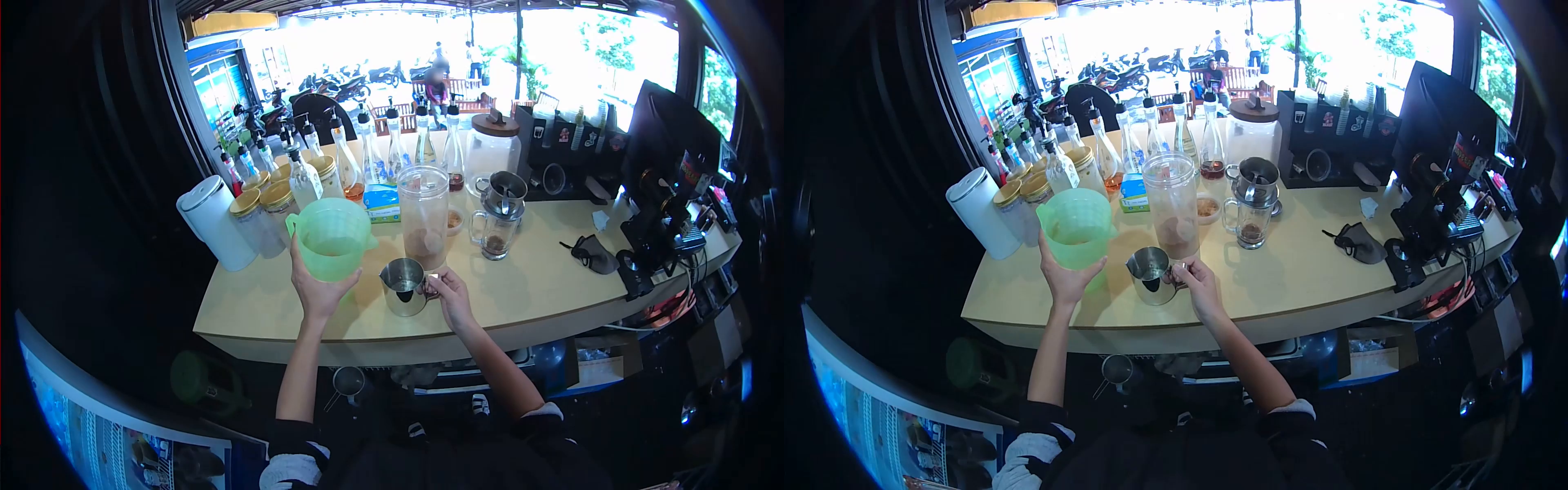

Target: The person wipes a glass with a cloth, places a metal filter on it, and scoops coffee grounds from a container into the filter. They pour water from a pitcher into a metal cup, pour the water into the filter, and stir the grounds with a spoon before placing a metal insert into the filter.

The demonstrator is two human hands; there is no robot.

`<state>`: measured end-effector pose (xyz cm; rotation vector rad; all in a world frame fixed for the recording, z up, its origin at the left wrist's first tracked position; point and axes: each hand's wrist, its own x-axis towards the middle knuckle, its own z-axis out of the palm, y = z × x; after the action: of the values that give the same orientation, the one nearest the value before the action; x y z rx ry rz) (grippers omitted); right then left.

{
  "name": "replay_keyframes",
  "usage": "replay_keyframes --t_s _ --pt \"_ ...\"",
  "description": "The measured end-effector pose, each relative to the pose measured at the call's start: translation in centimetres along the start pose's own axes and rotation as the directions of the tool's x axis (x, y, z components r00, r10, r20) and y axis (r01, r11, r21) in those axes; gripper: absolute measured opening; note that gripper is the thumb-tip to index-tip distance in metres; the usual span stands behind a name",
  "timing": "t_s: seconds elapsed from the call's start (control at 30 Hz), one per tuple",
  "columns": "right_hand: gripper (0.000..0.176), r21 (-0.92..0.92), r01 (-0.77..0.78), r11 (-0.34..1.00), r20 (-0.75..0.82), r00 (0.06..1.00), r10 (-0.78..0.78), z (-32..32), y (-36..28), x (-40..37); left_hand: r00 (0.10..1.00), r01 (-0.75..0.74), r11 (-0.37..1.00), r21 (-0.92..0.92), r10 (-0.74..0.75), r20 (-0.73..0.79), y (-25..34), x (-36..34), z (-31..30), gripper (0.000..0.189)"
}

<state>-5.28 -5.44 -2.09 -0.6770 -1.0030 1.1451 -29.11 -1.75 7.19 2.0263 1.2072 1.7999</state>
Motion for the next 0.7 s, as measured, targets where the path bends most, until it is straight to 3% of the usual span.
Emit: replay_keyframes --t_s 0.23,0.4,0.57,0.7 --pt "0.012 -0.015 0.003 1.000 0.003 1.000 -0.002 -0.1 0.0 0.0 0.995 0.065 0.976 -0.206 -0.080 -0.064 -2.3 -1.2 1.5 0.106" --pt "0.013 -0.032 -0.026 0.999 -0.033 0.999 0.025 0.0 0.0 0.1 0.993 0.075 0.971 -0.227 -0.094 -0.075 -3.2 -1.4 1.9 0.106" --pt "0.020 0.206 -0.065 0.976 -0.030 0.997 0.072 0.6 -0.5 0.5 0.986 0.138 0.959 -0.247 -0.156 -0.054 -3.0 -2.3 1.9 0.105" --pt "0.020 0.276 -0.092 0.957 0.011 0.996 0.093 -0.6 -1.7 0.6 0.975 0.050 0.970 -0.237 -0.099 -0.200 -1.6 -3.4 2.0 0.100"
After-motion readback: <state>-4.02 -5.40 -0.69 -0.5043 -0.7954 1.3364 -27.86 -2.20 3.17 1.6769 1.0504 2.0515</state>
